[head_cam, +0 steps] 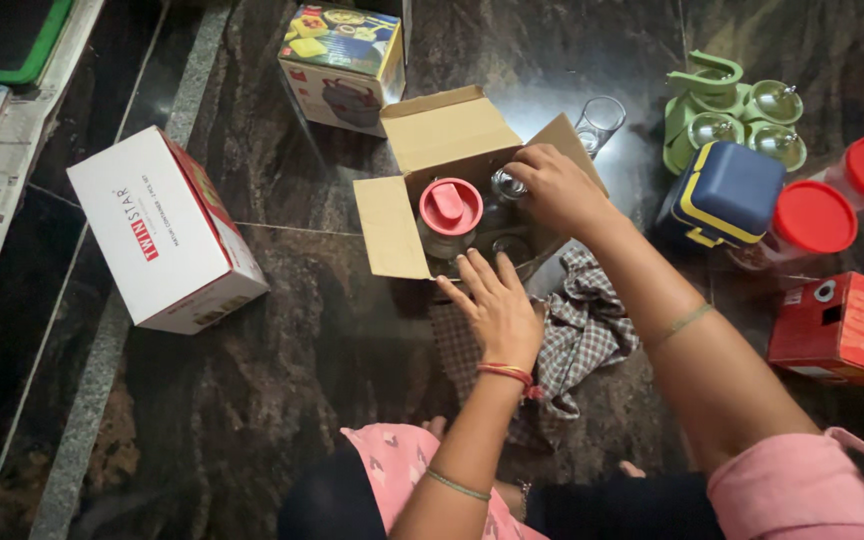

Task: The person wipes clear glass tumblers and a blue-and-yellow lunchbox with a checkered cloth, then places the glasses into a cardboard box and closes it. The person also wipes the box exterior and the lunchbox before setting them aside.

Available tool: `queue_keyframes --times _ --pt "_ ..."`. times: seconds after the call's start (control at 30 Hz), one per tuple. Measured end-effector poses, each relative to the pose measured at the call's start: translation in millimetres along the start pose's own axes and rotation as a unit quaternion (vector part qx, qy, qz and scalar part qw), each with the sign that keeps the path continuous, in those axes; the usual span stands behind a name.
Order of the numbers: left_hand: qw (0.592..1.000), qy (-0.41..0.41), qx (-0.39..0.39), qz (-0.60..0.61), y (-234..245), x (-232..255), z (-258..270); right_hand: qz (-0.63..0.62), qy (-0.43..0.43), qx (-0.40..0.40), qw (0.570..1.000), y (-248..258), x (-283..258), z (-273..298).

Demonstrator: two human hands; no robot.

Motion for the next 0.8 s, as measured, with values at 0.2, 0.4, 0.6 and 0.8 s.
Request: queue_keyframes --times 0.2,0.4,0.6,0.8 --pt "0.998 -0.017 0.056 0.033 6.0 11.6 1.7 -0.087 -0.070 0.103 0.988 52.7 -7.1 24.6" --pt "0.952 -0.173 0.126 0.220 -7.2 42.3 20.9 -0.114 -0.153 0.263 0.946 91.1 -7.2 68.3" --pt "0.930 -0.252 0.063 0.261 -46.8 59.2 38.5 -0.164 -0.300 0.289 0.894 66.6 36.2 125.7" --pt "0.921 -0.260 0.052 0.284 -83.2 71.4 36.7 -0.142 -0.387 0.226 0.882 16.1 75.6 169.1"
Point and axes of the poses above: each hand's wrist, its own z-axis away from the middle knuckle, its own y-axis out of the back of the hand, x = y × z, the point moved 4 cm from there along -z, towards the middle knuckle, and after that the axes turned 13 degrees about x, right-handed, at the moved point
